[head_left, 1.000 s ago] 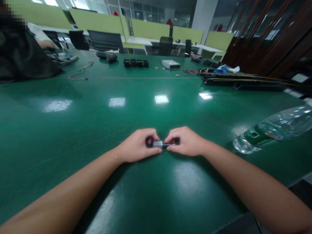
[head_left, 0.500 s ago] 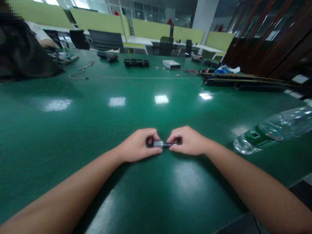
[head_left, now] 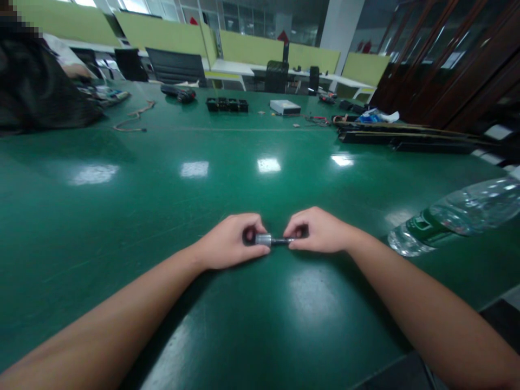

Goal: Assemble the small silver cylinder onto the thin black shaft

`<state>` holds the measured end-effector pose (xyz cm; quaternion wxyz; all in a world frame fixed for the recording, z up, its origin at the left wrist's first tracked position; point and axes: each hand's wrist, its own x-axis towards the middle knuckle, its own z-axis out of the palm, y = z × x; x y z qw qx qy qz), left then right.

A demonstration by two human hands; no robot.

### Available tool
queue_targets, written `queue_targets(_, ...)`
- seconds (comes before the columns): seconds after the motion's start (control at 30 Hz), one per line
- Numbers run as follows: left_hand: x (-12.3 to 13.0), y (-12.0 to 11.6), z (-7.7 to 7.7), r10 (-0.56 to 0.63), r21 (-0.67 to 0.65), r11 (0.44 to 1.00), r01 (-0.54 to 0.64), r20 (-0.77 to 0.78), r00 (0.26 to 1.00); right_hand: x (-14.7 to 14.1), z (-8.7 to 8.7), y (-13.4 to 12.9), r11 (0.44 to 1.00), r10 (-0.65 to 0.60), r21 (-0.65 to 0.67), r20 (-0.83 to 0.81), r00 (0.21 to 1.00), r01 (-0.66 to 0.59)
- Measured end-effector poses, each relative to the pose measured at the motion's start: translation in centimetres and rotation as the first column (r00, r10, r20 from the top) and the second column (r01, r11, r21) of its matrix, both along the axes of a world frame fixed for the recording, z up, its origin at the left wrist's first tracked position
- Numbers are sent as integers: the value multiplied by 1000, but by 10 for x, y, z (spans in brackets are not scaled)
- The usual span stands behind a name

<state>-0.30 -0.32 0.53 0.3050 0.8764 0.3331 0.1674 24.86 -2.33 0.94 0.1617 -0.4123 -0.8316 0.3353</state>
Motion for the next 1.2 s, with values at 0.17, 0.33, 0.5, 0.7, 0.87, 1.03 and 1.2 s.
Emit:
queue_targets(0.17,0,0,-1,2,-1,1000,-1,6,1000,6,2,3,999,-18,-34,9,1000,19)
queue_targets(0.33,0,0,0,13,-6,1000,-13,-1,1000,22,4,12,989,-51,-133,61,997,58)
queue_targets(0.5,-1,1,1,18,-19,1000,-18,-13,1000,30,3,18,988,-37,-146,65,997,46)
queue_targets(0.7,-2,2,-1,9,-1,1000,-9,-6,1000,25,3,16,993,16,-114,43,999,-11)
queue_targets(0.87,-2,1,-1,15,0,1000,-15,-17,1000,13,-3,11,993,-10,-120,-20,1000,8)
queue_targets(1.03,-1,-1,-1,28,5,1000,-28,-12,1000,-12,-12,0,995,-87,-50,-124,988,82)
queue_targets(1.2,-3,-1,-2,19,10,1000,-19,-5,1000,-19,-9,-5,998,-33,45,-104,994,38)
